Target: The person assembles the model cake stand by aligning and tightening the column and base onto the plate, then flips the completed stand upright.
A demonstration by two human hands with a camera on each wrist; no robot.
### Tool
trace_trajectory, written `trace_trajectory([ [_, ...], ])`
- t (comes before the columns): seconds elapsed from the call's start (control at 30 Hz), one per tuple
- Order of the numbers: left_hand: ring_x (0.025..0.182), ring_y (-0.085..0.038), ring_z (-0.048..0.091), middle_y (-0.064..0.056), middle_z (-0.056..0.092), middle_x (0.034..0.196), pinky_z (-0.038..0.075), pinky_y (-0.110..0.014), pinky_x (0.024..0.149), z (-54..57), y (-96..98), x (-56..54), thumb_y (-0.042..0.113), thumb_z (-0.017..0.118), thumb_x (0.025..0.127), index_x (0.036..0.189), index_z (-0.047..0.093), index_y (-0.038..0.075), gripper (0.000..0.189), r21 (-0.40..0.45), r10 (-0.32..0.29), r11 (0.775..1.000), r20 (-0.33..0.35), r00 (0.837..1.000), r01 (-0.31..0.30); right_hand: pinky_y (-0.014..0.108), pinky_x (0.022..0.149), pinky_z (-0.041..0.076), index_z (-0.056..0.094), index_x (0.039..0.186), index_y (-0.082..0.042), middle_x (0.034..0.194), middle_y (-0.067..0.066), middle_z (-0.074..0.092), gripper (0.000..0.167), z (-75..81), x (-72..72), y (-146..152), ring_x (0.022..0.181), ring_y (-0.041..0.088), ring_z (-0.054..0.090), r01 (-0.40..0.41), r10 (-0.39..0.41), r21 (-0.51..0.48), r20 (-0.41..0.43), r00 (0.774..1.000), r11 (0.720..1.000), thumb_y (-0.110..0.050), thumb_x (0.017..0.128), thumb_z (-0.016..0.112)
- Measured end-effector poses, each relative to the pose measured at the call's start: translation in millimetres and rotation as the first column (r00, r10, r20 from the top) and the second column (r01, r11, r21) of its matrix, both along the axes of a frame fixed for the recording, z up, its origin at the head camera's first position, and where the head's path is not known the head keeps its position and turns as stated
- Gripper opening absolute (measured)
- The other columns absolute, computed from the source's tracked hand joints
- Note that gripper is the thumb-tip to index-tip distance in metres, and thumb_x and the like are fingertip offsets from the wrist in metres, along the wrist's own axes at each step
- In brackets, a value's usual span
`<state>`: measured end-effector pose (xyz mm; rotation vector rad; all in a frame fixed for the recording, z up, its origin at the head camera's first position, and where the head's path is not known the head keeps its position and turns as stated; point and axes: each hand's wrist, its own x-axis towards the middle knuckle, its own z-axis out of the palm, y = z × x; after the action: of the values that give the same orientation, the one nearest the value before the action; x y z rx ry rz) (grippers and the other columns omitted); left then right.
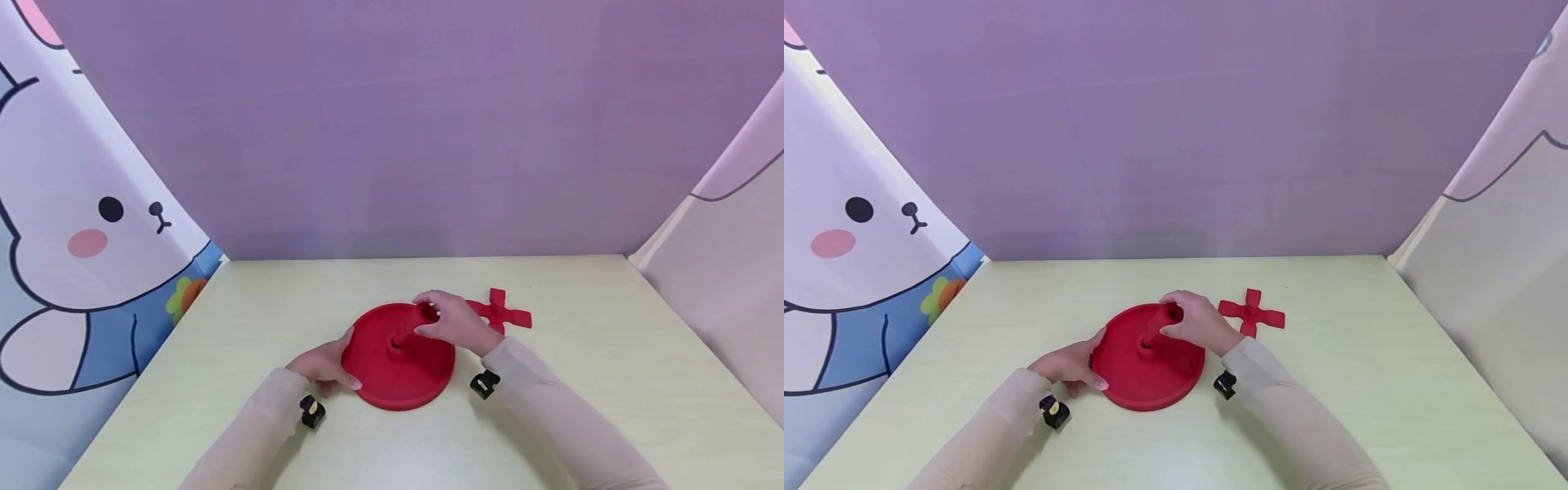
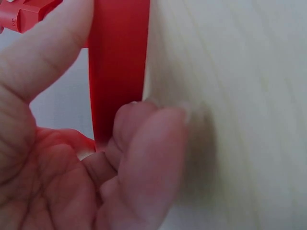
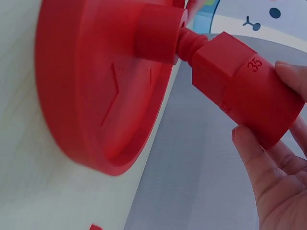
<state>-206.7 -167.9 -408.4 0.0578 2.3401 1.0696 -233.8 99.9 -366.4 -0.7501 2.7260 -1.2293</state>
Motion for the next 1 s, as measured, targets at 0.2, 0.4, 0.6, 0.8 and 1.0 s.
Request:
trace_trajectory([
  [0.2, 0.05, -0.021, 0.046, -0.011, 0.051, 0.114, 0.044, -0.028, 0.047, 1.0, -1.3, 0.5, 0.017, 0.085, 0.069, 0.155, 0.009, 0.013, 0.115, -0.004, 0.006, 1.0, -0.009, 1.0, -0.006, 0.031, 0.074, 0.055, 0.062, 0.125, -0.004, 0.114, 0.008, 0.06, 0.051, -1.3, 1.3, -8.7, 0.1, 0.023, 0.057, -0.027, 0.025, -0.042, -0.034, 0.999, 0.999, -0.009, 0.078, 0.079],
  [0.4, 0.05, -0.021, 0.045, -0.01, 0.05, 0.115, 0.044, -0.029, 0.048, -2.0, -3.0, -0.4, 0.018, 0.087, 0.067, 0.155, 0.009, 0.014, 0.117, 0.01, 0.005, 1.0, -0.015, 1.0, -0.005, 0.029, 0.073, 0.056, 0.062, 0.127, -0.005, 0.118, 0.009, 0.059, 0.051, -3.2, 4.7, -17.7, 0.102, 0.023, 0.058, -0.06, 0.062, 0.03, -0.085, 0.994, 0.998, -0.01, 0.079, 0.078],
  [0.6, 0.052, -0.022, 0.046, -0.01, 0.05, 0.114, 0.044, -0.029, 0.048, -2.8, -3.0, -1.2, 0.019, 0.088, 0.066, 0.155, 0.01, 0.015, 0.118, 0.014, 0.01, 1.0, -0.004, 1.0, -0.01, 0.03, 0.073, 0.056, 0.062, 0.127, -0.005, 0.118, 0.009, 0.06, 0.05, 1.6, 7.0, -23.3, 0.1, 0.022, 0.059, -0.057, 0.066, 0.078, -0.114, 0.991, 0.995, -0.011, 0.079, 0.079],
  [0.8, 0.054, -0.022, 0.047, -0.009, 0.049, 0.117, 0.045, -0.03, 0.049, -0.8, -2.0, -1.0, 0.018, 0.088, 0.064, 0.155, 0.013, 0.017, 0.119, 0.025, 0.016, 1.0, -0.005, 1.0, -0.016, 0.03, 0.073, 0.056, 0.062, 0.127, -0.004, 0.117, 0.009, 0.06, 0.053, 9.7, 6.7, -29.8, 0.101, 0.022, 0.059, -0.061, 0.083, 0.159, -0.135, 0.987, 0.985, -0.012, 0.078, 0.08],
  [1.0, 0.052, -0.021, 0.045, -0.009, 0.049, 0.117, 0.044, -0.029, 0.049, 0.5, -0.1, -1.9, 0.019, 0.088, 0.065, 0.155, 0.012, 0.016, 0.118, 0.032, 0.005, 0.999, 0.0, 1.0, -0.005, 0.033, 0.075, 0.056, 0.062, 0.128, -0.005, 0.121, 0.012, 0.058, 0.053, 15.0, 8.6, -33.0, 0.105, 0.025, 0.059, -0.084, 0.125, 0.248, -0.155, 0.98, 0.965, -0.011, 0.079, 0.079],
])
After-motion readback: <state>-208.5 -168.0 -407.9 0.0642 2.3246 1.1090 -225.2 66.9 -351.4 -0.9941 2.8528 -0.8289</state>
